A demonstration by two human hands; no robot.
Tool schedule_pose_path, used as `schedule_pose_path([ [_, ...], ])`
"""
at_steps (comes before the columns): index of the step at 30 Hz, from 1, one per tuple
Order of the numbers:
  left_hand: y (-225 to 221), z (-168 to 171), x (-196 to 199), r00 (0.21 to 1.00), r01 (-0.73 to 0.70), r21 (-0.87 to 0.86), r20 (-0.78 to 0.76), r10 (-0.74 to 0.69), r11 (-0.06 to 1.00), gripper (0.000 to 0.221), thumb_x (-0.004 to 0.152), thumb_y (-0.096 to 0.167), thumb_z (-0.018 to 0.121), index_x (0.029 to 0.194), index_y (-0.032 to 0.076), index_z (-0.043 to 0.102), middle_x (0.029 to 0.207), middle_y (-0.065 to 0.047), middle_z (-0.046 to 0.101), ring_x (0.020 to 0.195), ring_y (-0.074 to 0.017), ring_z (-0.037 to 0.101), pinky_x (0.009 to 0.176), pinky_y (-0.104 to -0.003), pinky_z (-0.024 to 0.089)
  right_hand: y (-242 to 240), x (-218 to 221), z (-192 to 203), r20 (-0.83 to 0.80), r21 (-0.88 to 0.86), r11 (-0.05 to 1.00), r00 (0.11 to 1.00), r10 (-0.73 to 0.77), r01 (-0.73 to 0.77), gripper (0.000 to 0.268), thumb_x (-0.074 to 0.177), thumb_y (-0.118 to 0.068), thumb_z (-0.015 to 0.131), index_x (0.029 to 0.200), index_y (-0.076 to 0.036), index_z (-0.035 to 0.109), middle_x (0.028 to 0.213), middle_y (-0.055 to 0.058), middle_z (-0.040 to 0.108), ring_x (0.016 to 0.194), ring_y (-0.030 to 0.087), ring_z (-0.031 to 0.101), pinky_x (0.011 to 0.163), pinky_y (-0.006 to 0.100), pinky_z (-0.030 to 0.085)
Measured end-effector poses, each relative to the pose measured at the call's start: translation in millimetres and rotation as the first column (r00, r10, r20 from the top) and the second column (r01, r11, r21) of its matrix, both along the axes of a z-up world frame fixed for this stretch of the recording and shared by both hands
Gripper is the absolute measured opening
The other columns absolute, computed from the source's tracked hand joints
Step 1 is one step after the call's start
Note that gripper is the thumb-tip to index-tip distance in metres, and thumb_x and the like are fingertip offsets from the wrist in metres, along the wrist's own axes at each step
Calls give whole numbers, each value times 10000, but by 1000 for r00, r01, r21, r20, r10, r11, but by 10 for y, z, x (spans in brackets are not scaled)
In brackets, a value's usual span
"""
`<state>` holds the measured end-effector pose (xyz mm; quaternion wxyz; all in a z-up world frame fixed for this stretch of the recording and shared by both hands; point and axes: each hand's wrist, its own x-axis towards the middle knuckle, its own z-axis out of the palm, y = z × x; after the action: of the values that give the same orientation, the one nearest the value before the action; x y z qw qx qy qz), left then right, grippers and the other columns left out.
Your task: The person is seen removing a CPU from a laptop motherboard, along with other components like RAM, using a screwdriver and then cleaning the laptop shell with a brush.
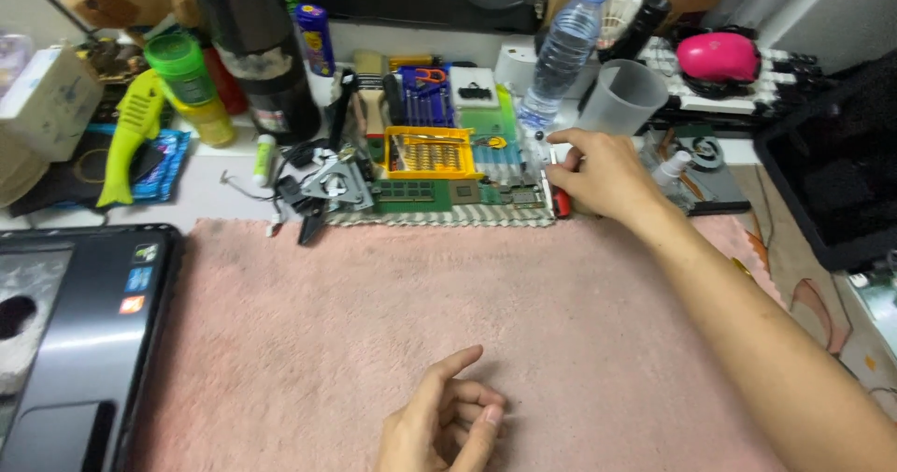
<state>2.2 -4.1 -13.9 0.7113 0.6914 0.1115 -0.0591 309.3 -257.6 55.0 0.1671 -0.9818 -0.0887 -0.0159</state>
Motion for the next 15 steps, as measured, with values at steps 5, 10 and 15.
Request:
schedule_pose_path([
  [5,53,-89,-51,980,83,-42,186,-73,996,590,1011,284,832,1573,184,684,1056,17,898,793,-47,794,706,-198,647,-192,75,-146,160,-17,991,978,136,-135,562,995,-397,806,1531,-232,818,1096,118,855,1016,380,789,894,500,535],
  [10,398,437,-209,943,273,-37,206,-260,961,526,1090,316,707,1583,140,670,1219,-27,757,1068,-97,714,924,-262,592,84,-119,-339,295,316,908,938,182,-276,270,1227,-103,783,1488,-51,834,1185,139,764,983,239,657,939,386,515],
  [15,1488,1192,-507,915,-97,310,401,-38,946,298,1116,304,674,1344,131,755,1236,-53,824,1110,-184,780,1016,-347,613,1043,-704,-393,275,412,827,917,289,-384,187,1323,-83,746,1477,-29,837,1077,130,685,857,205,529,762,350,400],
])
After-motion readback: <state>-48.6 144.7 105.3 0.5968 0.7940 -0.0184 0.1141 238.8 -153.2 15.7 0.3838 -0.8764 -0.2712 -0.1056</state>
